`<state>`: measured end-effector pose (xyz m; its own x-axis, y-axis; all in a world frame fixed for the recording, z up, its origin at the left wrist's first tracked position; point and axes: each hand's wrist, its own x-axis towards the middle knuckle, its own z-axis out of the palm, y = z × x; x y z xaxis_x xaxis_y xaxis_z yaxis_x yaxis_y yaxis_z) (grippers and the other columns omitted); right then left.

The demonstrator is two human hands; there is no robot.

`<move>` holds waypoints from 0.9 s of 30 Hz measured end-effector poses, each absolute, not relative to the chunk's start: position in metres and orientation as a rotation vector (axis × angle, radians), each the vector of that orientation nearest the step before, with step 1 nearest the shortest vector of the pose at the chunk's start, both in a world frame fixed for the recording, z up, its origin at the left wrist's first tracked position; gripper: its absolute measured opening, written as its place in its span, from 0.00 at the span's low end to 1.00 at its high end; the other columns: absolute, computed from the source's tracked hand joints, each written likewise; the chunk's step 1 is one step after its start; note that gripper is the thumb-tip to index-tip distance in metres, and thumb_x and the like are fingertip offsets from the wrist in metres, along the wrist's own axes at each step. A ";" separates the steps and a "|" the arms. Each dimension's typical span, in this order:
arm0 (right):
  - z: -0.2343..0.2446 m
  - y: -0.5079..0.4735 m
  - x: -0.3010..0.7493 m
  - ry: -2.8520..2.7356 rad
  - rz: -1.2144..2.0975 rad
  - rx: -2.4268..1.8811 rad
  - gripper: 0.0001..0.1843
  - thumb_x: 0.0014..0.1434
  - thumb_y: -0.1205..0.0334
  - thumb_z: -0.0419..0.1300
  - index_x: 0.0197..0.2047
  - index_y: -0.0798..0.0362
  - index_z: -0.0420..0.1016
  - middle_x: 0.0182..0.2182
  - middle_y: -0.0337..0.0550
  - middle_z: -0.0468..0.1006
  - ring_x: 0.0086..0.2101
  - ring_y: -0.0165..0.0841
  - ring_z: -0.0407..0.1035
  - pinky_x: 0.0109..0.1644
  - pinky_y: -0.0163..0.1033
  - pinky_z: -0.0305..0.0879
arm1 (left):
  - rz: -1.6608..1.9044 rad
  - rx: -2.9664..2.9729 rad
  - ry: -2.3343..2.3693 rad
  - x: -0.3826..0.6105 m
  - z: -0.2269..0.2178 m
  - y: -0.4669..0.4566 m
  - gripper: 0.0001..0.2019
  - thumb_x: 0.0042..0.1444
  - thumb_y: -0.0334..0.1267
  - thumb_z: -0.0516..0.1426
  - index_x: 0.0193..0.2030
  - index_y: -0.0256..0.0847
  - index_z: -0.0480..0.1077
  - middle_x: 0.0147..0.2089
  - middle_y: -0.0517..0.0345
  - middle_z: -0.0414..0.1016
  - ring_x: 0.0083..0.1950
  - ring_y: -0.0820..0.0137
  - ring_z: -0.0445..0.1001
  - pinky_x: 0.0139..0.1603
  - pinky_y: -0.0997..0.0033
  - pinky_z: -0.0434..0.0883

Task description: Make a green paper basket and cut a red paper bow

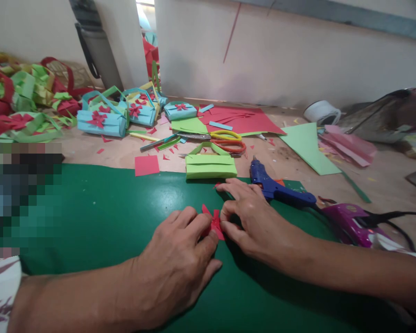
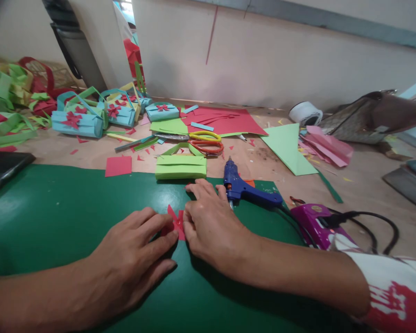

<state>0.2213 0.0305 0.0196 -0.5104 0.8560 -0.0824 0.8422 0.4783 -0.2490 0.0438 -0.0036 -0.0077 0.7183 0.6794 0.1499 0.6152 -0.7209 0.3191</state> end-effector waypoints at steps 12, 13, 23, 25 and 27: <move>0.022 0.032 0.216 -2.644 0.382 -1.541 0.10 0.54 0.69 0.53 0.23 0.56 0.71 0.50 0.56 0.70 0.55 0.49 0.58 0.54 0.57 0.53 | 0.389 2.684 1.019 0.043 -0.008 -0.004 0.12 0.59 0.42 0.50 0.45 0.39 0.68 0.45 0.49 0.68 0.42 0.60 0.62 0.39 0.56 0.65; 0.022 0.032 0.216 -2.647 0.374 -1.542 0.10 0.54 0.69 0.54 0.23 0.56 0.71 0.50 0.56 0.70 0.54 0.49 0.58 0.53 0.56 0.53 | 0.388 2.683 1.019 0.043 -0.007 -0.004 0.12 0.59 0.42 0.50 0.45 0.39 0.68 0.45 0.49 0.68 0.42 0.60 0.62 0.39 0.56 0.65; 0.024 0.033 0.214 -2.659 0.353 -1.562 0.11 0.53 0.70 0.53 0.22 0.56 0.71 0.50 0.56 0.70 0.54 0.48 0.58 0.54 0.56 0.52 | 0.360 2.675 1.030 0.043 -0.006 -0.003 0.13 0.59 0.42 0.50 0.46 0.39 0.68 0.46 0.49 0.68 0.43 0.60 0.62 0.40 0.56 0.66; 0.024 0.032 0.214 -2.659 0.348 -1.551 0.10 0.53 0.70 0.53 0.22 0.56 0.71 0.50 0.56 0.70 0.54 0.47 0.58 0.54 0.55 0.53 | 0.355 2.675 1.036 0.043 -0.006 -0.003 0.13 0.59 0.42 0.51 0.45 0.39 0.69 0.45 0.49 0.68 0.43 0.60 0.62 0.40 0.56 0.66; 0.024 0.032 0.214 -2.661 0.341 -1.542 0.10 0.53 0.70 0.53 0.22 0.56 0.71 0.50 0.56 0.70 0.54 0.48 0.58 0.53 0.55 0.53 | 0.355 2.677 1.035 0.044 -0.006 -0.003 0.12 0.59 0.42 0.51 0.45 0.39 0.69 0.44 0.49 0.68 0.42 0.60 0.62 0.40 0.57 0.65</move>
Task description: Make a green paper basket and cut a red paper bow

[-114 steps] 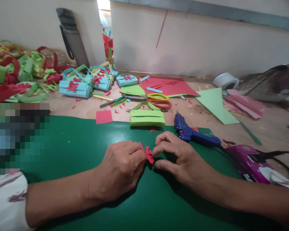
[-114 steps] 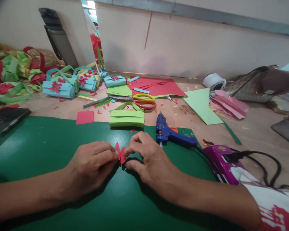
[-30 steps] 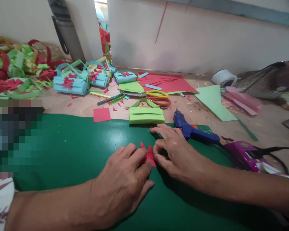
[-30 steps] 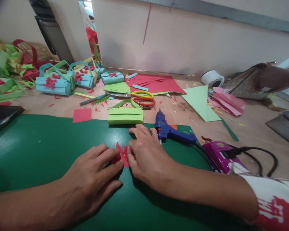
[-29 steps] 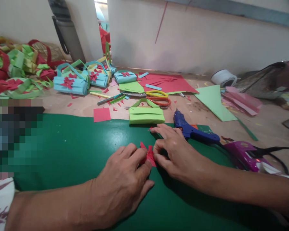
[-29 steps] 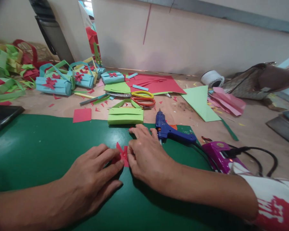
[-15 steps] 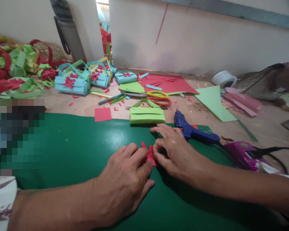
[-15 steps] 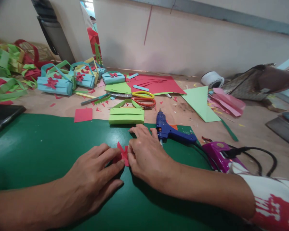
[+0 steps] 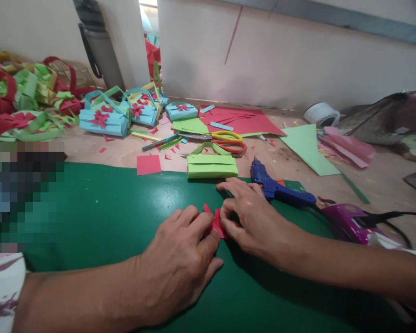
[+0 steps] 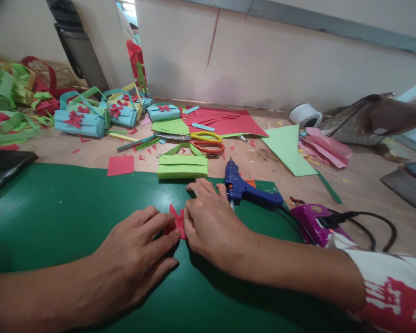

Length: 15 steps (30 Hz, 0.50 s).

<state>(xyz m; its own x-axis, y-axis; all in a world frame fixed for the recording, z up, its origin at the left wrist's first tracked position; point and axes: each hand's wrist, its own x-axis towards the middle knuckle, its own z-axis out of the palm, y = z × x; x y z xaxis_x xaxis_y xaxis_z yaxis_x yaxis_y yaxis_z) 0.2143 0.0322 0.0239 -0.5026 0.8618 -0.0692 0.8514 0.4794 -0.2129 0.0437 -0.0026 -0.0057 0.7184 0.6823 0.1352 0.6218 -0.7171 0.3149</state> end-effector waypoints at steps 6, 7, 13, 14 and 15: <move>0.026 0.032 0.214 -2.674 0.350 -1.543 0.11 0.54 0.70 0.53 0.23 0.56 0.72 0.49 0.57 0.70 0.54 0.48 0.58 0.53 0.56 0.53 | 0.340 2.680 1.027 0.043 -0.006 -0.003 0.12 0.59 0.41 0.50 0.45 0.39 0.69 0.44 0.49 0.68 0.42 0.60 0.62 0.40 0.56 0.65; 0.027 0.032 0.214 -2.675 0.345 -1.539 0.10 0.54 0.70 0.53 0.23 0.56 0.72 0.49 0.57 0.70 0.54 0.49 0.58 0.53 0.56 0.53 | 0.342 2.677 1.027 0.043 -0.005 -0.003 0.12 0.59 0.41 0.50 0.45 0.39 0.69 0.44 0.49 0.68 0.42 0.60 0.62 0.40 0.55 0.65; 0.026 0.033 0.213 -2.674 0.332 -1.544 0.11 0.53 0.70 0.53 0.22 0.56 0.71 0.50 0.57 0.70 0.53 0.49 0.58 0.52 0.56 0.53 | 0.341 2.669 1.031 0.044 -0.005 -0.003 0.12 0.59 0.41 0.51 0.45 0.39 0.69 0.44 0.49 0.68 0.42 0.60 0.62 0.40 0.55 0.66; 0.026 0.032 0.213 -2.672 0.335 -1.545 0.11 0.53 0.70 0.53 0.22 0.56 0.71 0.50 0.56 0.70 0.53 0.48 0.58 0.52 0.56 0.53 | 0.338 2.668 1.031 0.044 -0.005 -0.003 0.12 0.59 0.41 0.51 0.44 0.39 0.69 0.44 0.49 0.68 0.42 0.59 0.62 0.40 0.55 0.66; 0.026 0.032 0.213 -2.674 0.340 -1.544 0.11 0.53 0.70 0.53 0.22 0.56 0.71 0.50 0.56 0.70 0.54 0.48 0.58 0.52 0.56 0.53 | 0.338 2.668 1.029 0.044 -0.005 -0.003 0.12 0.59 0.41 0.51 0.44 0.38 0.69 0.44 0.49 0.68 0.42 0.59 0.62 0.40 0.55 0.66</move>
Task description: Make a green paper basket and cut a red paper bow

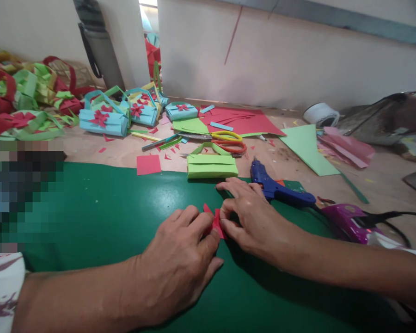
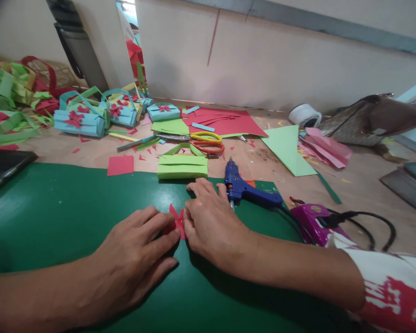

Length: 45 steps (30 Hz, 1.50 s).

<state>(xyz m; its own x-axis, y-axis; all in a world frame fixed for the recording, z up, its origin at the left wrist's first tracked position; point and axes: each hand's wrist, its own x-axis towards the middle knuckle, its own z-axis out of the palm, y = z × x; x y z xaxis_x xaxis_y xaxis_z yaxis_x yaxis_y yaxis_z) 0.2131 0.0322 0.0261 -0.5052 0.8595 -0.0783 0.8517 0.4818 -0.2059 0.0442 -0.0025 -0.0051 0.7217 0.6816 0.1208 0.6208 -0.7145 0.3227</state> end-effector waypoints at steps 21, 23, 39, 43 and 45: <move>0.025 0.031 0.212 -2.664 0.328 -1.561 0.11 0.52 0.70 0.53 0.21 0.56 0.71 0.50 0.58 0.70 0.54 0.49 0.59 0.52 0.57 0.53 | 0.358 2.678 1.021 0.044 -0.006 -0.003 0.12 0.59 0.41 0.51 0.45 0.38 0.69 0.44 0.49 0.68 0.42 0.59 0.62 0.40 0.55 0.66; 0.025 0.032 0.212 -2.669 0.321 -1.559 0.10 0.53 0.70 0.53 0.22 0.56 0.71 0.51 0.57 0.69 0.54 0.49 0.59 0.53 0.57 0.52 | 0.352 2.673 1.024 0.044 -0.005 -0.003 0.12 0.59 0.40 0.51 0.45 0.38 0.69 0.44 0.49 0.68 0.42 0.59 0.62 0.40 0.55 0.66; 0.026 0.031 0.211 -2.673 0.288 -1.556 0.11 0.52 0.70 0.53 0.22 0.56 0.71 0.50 0.58 0.70 0.53 0.49 0.60 0.51 0.57 0.54 | 0.359 2.675 1.017 0.043 -0.007 -0.004 0.13 0.59 0.41 0.51 0.46 0.38 0.69 0.45 0.49 0.68 0.43 0.59 0.62 0.40 0.54 0.66; 0.025 0.030 0.213 -2.680 0.277 -1.546 0.10 0.52 0.70 0.52 0.22 0.56 0.71 0.51 0.58 0.70 0.53 0.49 0.60 0.51 0.57 0.54 | 0.360 2.667 1.021 0.044 -0.007 -0.003 0.13 0.59 0.41 0.51 0.46 0.38 0.69 0.45 0.48 0.68 0.43 0.59 0.62 0.40 0.54 0.66; 0.025 0.030 0.214 -2.689 0.269 -1.542 0.10 0.52 0.70 0.52 0.22 0.56 0.71 0.50 0.58 0.70 0.53 0.49 0.60 0.52 0.57 0.54 | 0.361 2.667 1.023 0.044 -0.006 -0.003 0.13 0.59 0.41 0.51 0.46 0.38 0.69 0.45 0.48 0.68 0.43 0.59 0.62 0.41 0.54 0.66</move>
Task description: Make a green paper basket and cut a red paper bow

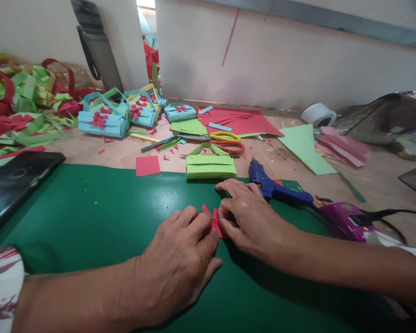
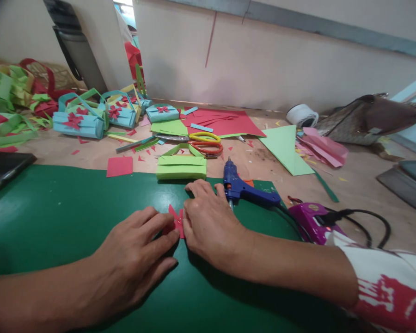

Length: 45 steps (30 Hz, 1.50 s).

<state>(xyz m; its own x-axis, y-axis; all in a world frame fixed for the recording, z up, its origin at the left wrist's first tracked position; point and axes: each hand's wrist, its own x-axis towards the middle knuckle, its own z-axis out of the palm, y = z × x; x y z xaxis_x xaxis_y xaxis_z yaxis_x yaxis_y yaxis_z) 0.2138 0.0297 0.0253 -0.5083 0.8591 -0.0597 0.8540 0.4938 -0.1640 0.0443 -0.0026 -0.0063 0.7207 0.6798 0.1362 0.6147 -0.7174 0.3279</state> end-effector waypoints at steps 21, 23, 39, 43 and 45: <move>0.024 0.036 0.209 -2.631 0.349 -1.491 0.04 0.49 0.72 0.56 0.29 0.56 0.71 0.45 0.52 0.70 0.49 0.44 0.62 0.49 0.50 0.54 | 0.338 2.693 1.037 0.044 -0.004 -0.003 0.13 0.59 0.41 0.50 0.45 0.39 0.69 0.44 0.48 0.68 0.41 0.60 0.62 0.39 0.55 0.66; 0.025 0.037 0.209 -2.645 0.351 -1.474 0.03 0.49 0.71 0.57 0.29 0.56 0.70 0.43 0.50 0.71 0.48 0.44 0.62 0.48 0.50 0.53 | 0.345 2.698 1.040 0.044 -0.004 -0.004 0.12 0.59 0.41 0.50 0.43 0.38 0.69 0.44 0.48 0.68 0.41 0.60 0.62 0.40 0.55 0.66; 0.026 0.032 0.214 -2.579 0.424 -1.351 0.05 0.51 0.73 0.56 0.31 0.54 0.69 0.44 0.47 0.72 0.48 0.41 0.63 0.56 0.58 0.44 | 0.386 2.733 1.033 0.044 -0.006 -0.004 0.11 0.58 0.41 0.51 0.43 0.39 0.70 0.44 0.48 0.69 0.41 0.61 0.62 0.41 0.57 0.66; 0.043 0.034 0.227 -2.405 0.461 -1.379 0.04 0.54 0.71 0.58 0.33 0.54 0.68 0.42 0.43 0.73 0.44 0.36 0.66 0.52 0.47 0.54 | 0.406 2.742 1.031 0.043 -0.008 -0.004 0.12 0.59 0.40 0.50 0.44 0.40 0.70 0.44 0.49 0.69 0.42 0.61 0.62 0.41 0.57 0.66; 0.046 0.035 0.235 -2.338 0.432 -1.354 0.03 0.54 0.71 0.58 0.33 0.54 0.69 0.38 0.40 0.74 0.40 0.33 0.67 0.46 0.39 0.59 | 0.408 2.742 1.023 0.043 -0.009 -0.004 0.12 0.59 0.40 0.50 0.45 0.40 0.70 0.44 0.48 0.68 0.41 0.61 0.62 0.41 0.56 0.66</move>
<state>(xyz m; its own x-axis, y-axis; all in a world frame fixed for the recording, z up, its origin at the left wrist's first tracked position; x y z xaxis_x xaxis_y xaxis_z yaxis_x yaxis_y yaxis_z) 0.2353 0.0347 0.0459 -0.4488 0.8738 0.1873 0.7492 0.4822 -0.4541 0.0431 -0.0044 -0.0085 0.7245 0.6626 0.1900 0.6113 -0.7449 0.2671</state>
